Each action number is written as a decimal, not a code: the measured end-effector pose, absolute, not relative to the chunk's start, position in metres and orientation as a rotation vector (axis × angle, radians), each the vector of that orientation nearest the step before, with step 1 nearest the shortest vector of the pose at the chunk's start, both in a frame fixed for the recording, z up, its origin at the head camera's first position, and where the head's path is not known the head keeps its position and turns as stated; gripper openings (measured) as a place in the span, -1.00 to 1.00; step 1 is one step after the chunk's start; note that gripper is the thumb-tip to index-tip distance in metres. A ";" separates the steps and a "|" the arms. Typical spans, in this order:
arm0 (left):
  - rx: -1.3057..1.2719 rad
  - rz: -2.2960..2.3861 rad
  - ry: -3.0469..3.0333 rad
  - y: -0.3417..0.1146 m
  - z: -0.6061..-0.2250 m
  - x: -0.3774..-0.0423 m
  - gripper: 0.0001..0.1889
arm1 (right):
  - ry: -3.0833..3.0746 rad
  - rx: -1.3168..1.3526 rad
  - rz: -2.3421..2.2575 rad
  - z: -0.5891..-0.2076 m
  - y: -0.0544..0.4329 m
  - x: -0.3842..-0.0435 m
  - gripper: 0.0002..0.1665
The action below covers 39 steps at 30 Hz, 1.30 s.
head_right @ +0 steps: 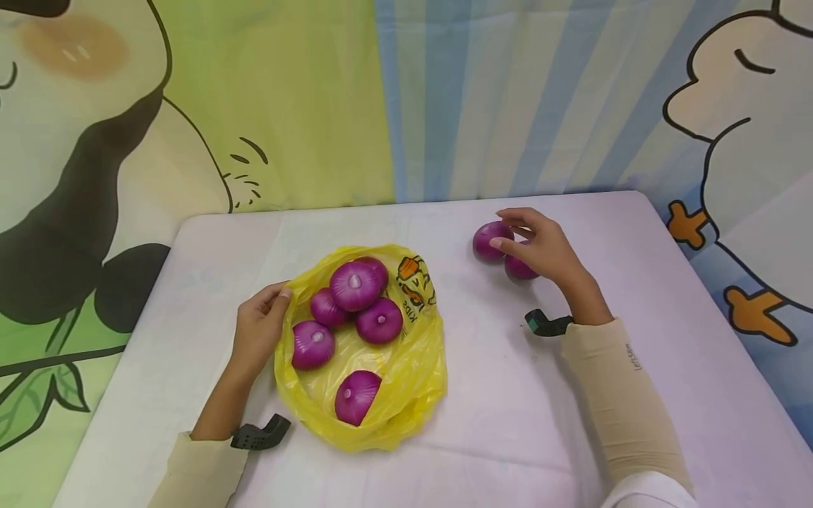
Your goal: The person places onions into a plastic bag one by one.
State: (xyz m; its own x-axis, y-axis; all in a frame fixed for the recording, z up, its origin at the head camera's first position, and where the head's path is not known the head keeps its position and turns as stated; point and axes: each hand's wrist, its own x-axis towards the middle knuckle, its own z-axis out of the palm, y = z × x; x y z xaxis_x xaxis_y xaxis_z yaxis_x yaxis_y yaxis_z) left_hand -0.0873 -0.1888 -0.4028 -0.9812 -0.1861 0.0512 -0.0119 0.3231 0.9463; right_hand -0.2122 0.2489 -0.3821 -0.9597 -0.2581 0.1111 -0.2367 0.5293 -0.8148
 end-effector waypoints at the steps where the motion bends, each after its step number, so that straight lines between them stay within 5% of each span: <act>1: 0.175 -1.726 -2.430 -0.188 -0.400 -0.086 -0.69 | 2.733 -0.441 -1.440 -0.383 0.252 -0.213 -0.35; 11: 0.194 -1.718 -2.419 -0.186 -0.397 -0.086 -0.71 | 2.656 -0.504 -1.794 -0.401 0.277 -0.217 -0.38; 25: 0.213 -1.739 -2.400 -0.194 -0.422 -0.094 -0.70 | 2.715 -0.238 -1.519 -0.424 0.297 -0.214 -0.10; 39: 0.204 -1.720 -2.413 -0.199 -0.434 -0.097 -0.66 | 2.709 -0.133 -1.345 -0.432 0.299 -0.204 -0.19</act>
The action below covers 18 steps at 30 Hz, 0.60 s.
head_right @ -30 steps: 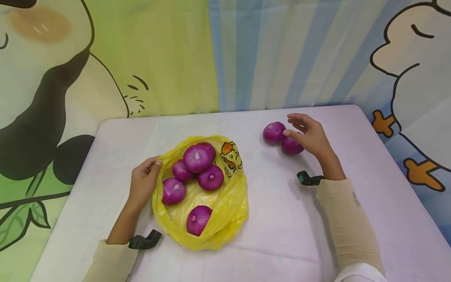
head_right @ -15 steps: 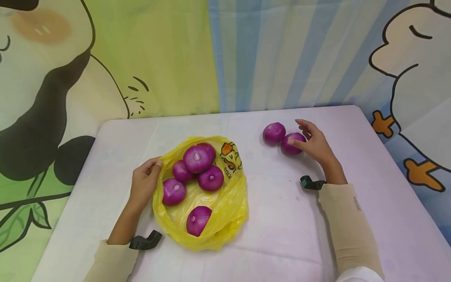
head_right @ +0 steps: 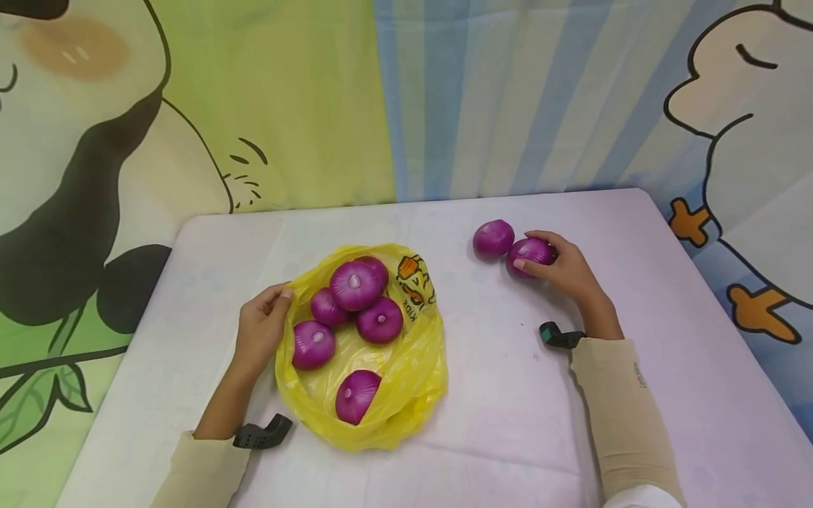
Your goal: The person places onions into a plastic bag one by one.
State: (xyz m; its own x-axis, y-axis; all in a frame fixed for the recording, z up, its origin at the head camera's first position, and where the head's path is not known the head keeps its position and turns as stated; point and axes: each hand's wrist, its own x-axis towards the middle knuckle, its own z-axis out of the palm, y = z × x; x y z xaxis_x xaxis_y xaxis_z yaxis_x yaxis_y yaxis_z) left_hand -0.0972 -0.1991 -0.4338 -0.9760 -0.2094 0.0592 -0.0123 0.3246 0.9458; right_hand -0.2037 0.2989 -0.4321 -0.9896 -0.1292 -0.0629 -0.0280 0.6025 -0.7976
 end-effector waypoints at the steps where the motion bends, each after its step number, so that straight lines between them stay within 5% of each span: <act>1: 0.214 -1.721 -2.417 -0.199 -0.433 -0.097 -0.67 | 2.713 -0.120 -1.341 -0.431 0.299 -0.203 -0.18; 12: 0.221 -1.702 -2.457 -0.186 -0.398 -0.084 -0.69 | 2.767 -0.068 -1.395 -0.417 0.298 -0.200 -0.22; 18: 0.241 -1.736 -2.444 -0.193 -0.417 -0.092 -0.69 | 2.751 -0.152 -1.523 -0.404 0.286 -0.195 -0.28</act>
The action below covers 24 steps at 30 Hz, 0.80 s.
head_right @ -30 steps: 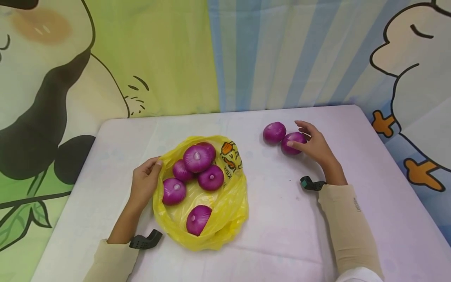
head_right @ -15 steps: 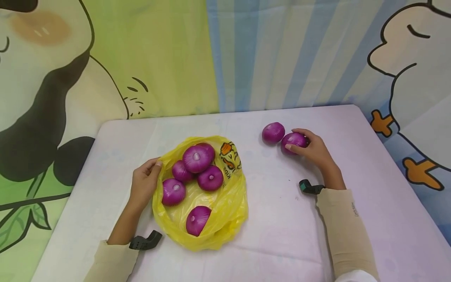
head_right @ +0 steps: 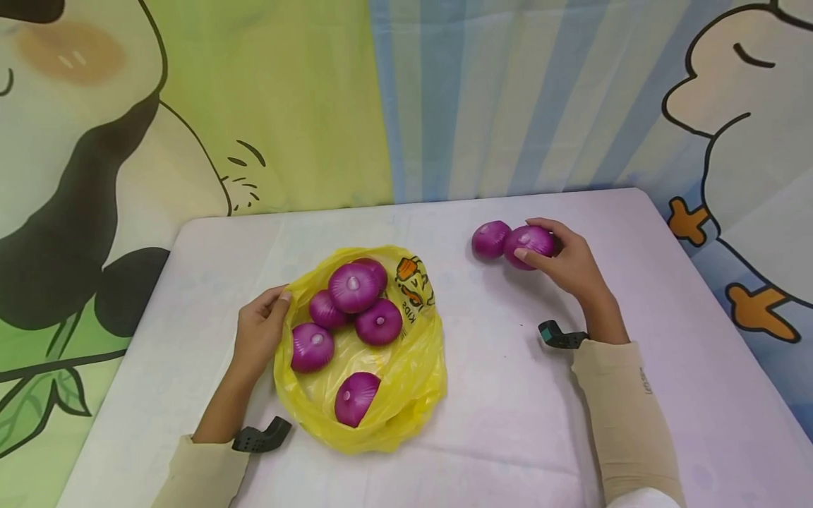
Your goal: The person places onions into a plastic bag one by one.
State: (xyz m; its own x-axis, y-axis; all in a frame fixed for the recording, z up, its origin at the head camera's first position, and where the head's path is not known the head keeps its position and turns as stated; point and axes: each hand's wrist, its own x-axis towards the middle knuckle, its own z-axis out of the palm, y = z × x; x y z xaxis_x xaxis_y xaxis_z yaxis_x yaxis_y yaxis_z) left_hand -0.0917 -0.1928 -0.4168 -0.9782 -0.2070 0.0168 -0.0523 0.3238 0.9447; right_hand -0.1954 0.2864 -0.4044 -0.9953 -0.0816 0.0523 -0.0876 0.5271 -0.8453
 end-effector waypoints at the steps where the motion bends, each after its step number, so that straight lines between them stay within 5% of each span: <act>1: 0.241 -1.740 -2.439 -0.195 -0.422 -0.094 -0.68 | -2.720 0.171 1.529 -0.402 0.284 -0.194 -0.29; 14: 0.239 -1.716 -2.468 -0.188 -0.404 -0.086 -0.67 | -2.668 0.372 1.724 -0.378 0.243 -0.187 -0.36; 24: 0.204 -1.748 -2.421 -0.199 -0.434 -0.095 -0.62 | -2.626 0.580 1.754 -0.364 0.213 -0.190 -0.34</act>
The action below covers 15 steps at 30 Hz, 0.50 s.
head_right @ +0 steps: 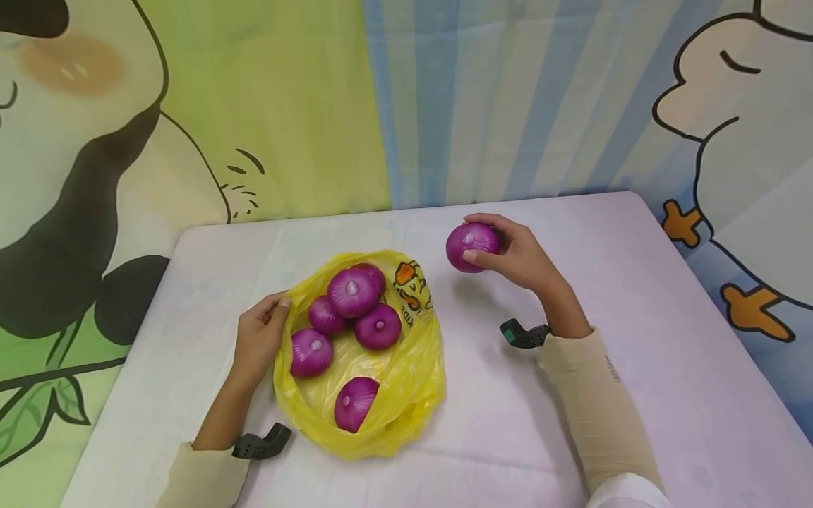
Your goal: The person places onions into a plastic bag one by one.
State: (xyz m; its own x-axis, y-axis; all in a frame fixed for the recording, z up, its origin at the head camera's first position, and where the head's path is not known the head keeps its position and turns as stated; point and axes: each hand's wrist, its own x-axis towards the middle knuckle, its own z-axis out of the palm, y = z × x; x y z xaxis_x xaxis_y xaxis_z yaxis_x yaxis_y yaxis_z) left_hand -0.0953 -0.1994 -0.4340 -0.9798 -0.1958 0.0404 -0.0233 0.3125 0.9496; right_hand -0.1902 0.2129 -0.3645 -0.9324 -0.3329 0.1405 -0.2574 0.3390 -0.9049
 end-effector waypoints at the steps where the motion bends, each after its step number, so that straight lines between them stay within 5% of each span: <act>1: 0.197 -1.744 -2.418 -0.199 -0.435 -0.095 -0.62 | 2.504 -0.578 -1.676 -0.363 0.210 -0.190 -0.35; 15: 0.183 -1.743 -2.413 -0.199 -0.435 -0.096 -0.62 | 2.288 -0.936 -1.623 -0.353 0.162 -0.182 -0.36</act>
